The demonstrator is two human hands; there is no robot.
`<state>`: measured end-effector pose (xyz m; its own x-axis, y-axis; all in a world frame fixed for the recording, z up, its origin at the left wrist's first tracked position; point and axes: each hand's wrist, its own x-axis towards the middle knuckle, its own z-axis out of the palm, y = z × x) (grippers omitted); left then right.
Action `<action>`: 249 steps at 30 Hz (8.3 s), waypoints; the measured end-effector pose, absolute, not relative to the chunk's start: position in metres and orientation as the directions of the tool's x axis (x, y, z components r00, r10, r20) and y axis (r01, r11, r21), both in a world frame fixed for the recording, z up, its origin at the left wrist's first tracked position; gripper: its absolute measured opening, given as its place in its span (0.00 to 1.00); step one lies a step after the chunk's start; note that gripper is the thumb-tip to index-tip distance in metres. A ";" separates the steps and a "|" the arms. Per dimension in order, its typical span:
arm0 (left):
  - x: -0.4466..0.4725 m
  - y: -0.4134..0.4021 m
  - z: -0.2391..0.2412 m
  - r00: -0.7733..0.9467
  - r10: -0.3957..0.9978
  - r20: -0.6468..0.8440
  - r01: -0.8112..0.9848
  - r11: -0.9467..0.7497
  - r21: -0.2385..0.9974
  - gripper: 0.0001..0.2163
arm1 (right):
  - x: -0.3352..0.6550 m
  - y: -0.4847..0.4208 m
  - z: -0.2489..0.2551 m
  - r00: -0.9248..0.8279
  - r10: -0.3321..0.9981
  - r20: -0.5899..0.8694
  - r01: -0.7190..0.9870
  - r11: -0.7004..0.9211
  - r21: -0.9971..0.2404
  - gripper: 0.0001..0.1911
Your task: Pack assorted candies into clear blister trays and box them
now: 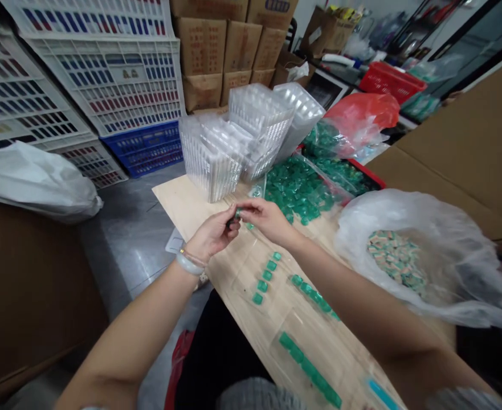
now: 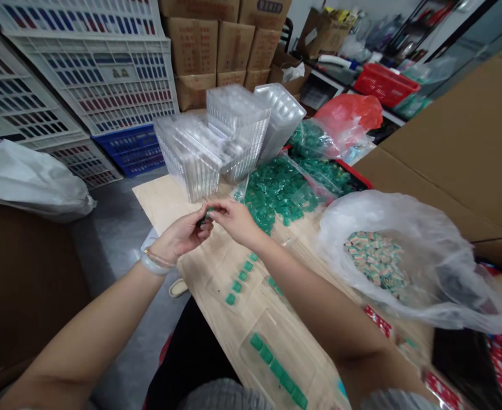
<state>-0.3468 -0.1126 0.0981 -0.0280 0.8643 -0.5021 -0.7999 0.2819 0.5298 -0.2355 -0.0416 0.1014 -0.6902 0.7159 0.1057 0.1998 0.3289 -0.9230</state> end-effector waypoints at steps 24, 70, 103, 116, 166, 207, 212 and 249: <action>-0.335 -0.152 0.061 -0.355 0.853 -0.383 -0.405 0.229 0.885 0.15 | -0.207 -0.050 0.062 -0.823 0.549 0.143 0.397 0.738 -0.546 0.14; -0.367 -0.155 0.039 -0.009 0.976 0.218 0.930 -0.072 0.359 0.16 | -0.193 -0.062 0.054 -0.923 0.373 0.095 0.349 0.915 -0.202 0.18; -0.257 0.074 0.061 -0.069 0.990 0.124 0.574 -0.062 0.817 0.13 | -0.123 0.125 0.071 -0.387 0.820 -0.421 0.044 -0.440 -0.897 0.06; -0.294 0.021 0.076 -0.151 0.941 -0.302 -0.337 0.238 0.911 0.10 | -0.152 0.108 0.067 -0.528 0.848 -0.051 0.578 0.315 -0.753 0.10; -0.353 -0.188 0.055 -0.644 0.755 -0.124 0.082 0.230 0.970 0.05 | -0.246 -0.091 0.073 -0.820 0.564 -0.096 0.186 0.104 -0.977 0.13; -0.403 -0.147 0.071 -0.062 0.978 0.198 0.839 -0.056 0.541 0.06 | -0.231 -0.100 0.071 -0.678 0.670 0.303 0.401 0.683 -0.611 0.14; -0.357 -0.124 0.099 -0.041 0.963 -0.268 -0.101 0.263 0.960 0.07 | -0.211 -0.090 0.089 -0.594 0.705 0.388 0.219 0.606 -0.765 0.12; -0.274 0.069 0.067 -0.153 0.932 -0.328 -0.206 0.295 0.933 0.12 | -0.161 0.179 0.049 -0.404 0.899 -0.169 0.914 0.392 -0.099 0.15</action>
